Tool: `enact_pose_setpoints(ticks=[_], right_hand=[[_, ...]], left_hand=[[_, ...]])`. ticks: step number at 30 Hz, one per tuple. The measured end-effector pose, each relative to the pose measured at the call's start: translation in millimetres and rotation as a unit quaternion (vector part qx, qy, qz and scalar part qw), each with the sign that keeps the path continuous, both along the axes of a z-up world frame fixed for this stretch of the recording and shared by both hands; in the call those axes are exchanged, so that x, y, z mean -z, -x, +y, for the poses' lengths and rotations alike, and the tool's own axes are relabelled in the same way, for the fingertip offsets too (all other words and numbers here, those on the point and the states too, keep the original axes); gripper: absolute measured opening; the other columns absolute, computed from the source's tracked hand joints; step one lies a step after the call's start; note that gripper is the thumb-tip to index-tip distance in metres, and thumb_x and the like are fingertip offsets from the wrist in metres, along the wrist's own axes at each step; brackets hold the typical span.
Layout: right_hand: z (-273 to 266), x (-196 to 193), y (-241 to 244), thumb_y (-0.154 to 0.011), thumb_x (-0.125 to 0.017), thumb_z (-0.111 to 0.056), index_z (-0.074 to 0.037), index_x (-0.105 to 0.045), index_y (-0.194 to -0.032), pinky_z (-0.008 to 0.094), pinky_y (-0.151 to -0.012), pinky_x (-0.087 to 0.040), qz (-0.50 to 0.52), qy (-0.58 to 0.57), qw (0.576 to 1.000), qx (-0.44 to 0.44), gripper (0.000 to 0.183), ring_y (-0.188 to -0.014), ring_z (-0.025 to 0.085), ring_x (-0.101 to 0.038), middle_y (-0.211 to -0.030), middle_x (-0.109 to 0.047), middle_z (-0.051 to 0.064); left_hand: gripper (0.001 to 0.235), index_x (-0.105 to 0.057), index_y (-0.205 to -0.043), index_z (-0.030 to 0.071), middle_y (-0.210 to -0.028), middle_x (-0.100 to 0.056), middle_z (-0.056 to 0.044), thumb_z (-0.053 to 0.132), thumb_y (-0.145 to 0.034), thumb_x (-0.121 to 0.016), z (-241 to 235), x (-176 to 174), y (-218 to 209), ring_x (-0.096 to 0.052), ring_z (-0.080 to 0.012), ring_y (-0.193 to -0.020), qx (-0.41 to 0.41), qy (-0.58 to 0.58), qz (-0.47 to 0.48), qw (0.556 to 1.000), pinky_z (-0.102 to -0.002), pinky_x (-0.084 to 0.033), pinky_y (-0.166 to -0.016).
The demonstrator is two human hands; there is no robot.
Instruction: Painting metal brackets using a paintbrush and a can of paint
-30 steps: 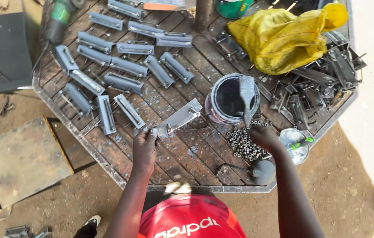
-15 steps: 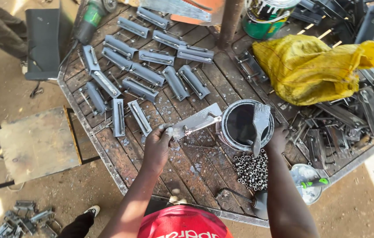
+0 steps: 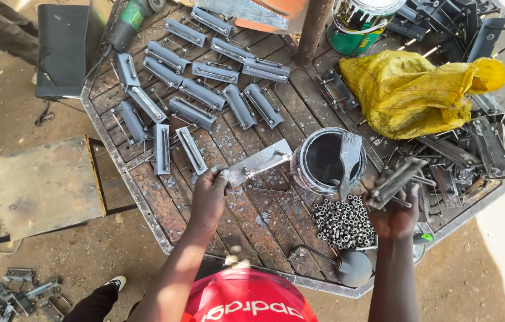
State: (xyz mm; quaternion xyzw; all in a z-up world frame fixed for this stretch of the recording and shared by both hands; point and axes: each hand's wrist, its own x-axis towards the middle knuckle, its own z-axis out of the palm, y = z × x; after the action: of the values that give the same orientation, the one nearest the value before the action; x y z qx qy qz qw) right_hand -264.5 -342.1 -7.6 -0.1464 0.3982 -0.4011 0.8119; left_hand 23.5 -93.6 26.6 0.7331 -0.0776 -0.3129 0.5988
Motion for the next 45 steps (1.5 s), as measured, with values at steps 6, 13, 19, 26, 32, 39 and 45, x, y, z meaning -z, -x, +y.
enact_pose_setpoints(ticks=[6, 13, 19, 26, 32, 39, 45], right_hand=[[51, -8, -17, -0.095, -0.059, -0.025, -0.007, -0.056, -0.132, 0.046, -0.055, -0.062, -0.088, 0.151, 0.963, -0.205, 0.042, -0.064, 0.033, -0.068, -0.085, -0.063, 0.019], [111, -174, -54, -0.095, -0.064, -0.017, -0.009, -0.042, -0.139, 0.036, -0.062, -0.062, -0.026, 0.463, 0.875, -0.137, 0.05, -0.077, 0.031, -0.066, -0.105, -0.059, 0.023], [133, -145, -95, -0.085, -0.06, -0.063, -0.011, -0.066, -0.082, 0.023, -0.052, -0.055, 0.286, 0.606, 0.71, -0.218, 0.053, -0.06, 0.011, -0.071, -0.069, -0.07, 0.001], [140, -145, -70, -0.083, -0.062, -0.006, -0.007, -0.047, -0.107, 0.031, -0.062, -0.052, 0.297, 0.411, 0.828, -0.24, 0.028, -0.073, 0.019, -0.058, -0.091, -0.059, 0.01], [135, -156, -68, -0.087, -0.069, -0.014, -0.008, -0.041, -0.113, 0.029, -0.065, -0.052, 0.197, 0.491, 0.826, -0.193, 0.039, -0.075, 0.017, -0.058, -0.095, -0.057, 0.01], [152, -52, -60, -0.092, -0.07, -0.008, -0.003, -0.048, -0.121, 0.043, -0.064, -0.053, 0.356, 0.333, 0.81, -0.326, 0.037, -0.075, 0.033, -0.066, -0.091, -0.066, 0.023], [176, -7, -67, -0.09, -0.073, -0.02, -0.007, -0.054, -0.115, 0.04, -0.057, -0.057, 0.387, 0.211, 0.816, -0.373, 0.034, -0.076, 0.029, -0.066, -0.091, -0.065, 0.017]], left_hand=[[0.018, -0.066, -0.101, 0.0, -0.073, -0.057, -0.006, 0.011, -0.104, -0.053, 2, 4, 15, -0.046, -0.0099, -0.065, 0.01, 0.002, 0.008, 1.0, -0.025, -0.041, -0.06], [0.027, -0.061, -0.086, 0.011, -0.071, -0.048, -0.001, 0.023, -0.107, -0.05, 4, 13, 14, -0.041, -0.0157, -0.064, 0.023, -0.028, -0.029, 0.999, -0.033, -0.037, -0.062], [0.029, -0.069, -0.104, 0.01, -0.069, -0.056, -0.001, 0.029, -0.107, -0.047, 6, -26, 19, -0.034, -0.0088, -0.05, 0.053, -0.053, 0.006, 0.997, -0.029, -0.029, -0.043], [0.026, -0.062, -0.089, 0.01, -0.057, -0.044, -0.001, 0.028, -0.101, -0.048, 13, -11, 18, -0.035, -0.0122, -0.048, 0.035, -0.081, -0.038, 0.995, -0.035, -0.029, -0.046], [0.029, -0.053, -0.08, 0.012, -0.059, -0.041, 0.0, 0.027, -0.104, -0.045, 14, 32, 20, -0.035, -0.0141, -0.051, 0.036, -0.091, -0.011, 0.995, -0.036, -0.028, -0.049], [0.032, -0.068, -0.09, -0.001, -0.081, -0.068, -0.025, 0.023, -0.095, -0.048, 65, 52, 22, -0.069, -0.0445, -0.09, 0.041, -0.196, -0.051, 0.978, -0.053, -0.052, -0.081], [0.045, -0.062, -0.122, -0.011, -0.105, -0.068, -0.033, 0.021, -0.099, -0.04, 97, 58, 37, -0.063, -0.0555, -0.109, 0.072, -0.261, -0.035, 0.962, -0.063, -0.051, -0.092]])
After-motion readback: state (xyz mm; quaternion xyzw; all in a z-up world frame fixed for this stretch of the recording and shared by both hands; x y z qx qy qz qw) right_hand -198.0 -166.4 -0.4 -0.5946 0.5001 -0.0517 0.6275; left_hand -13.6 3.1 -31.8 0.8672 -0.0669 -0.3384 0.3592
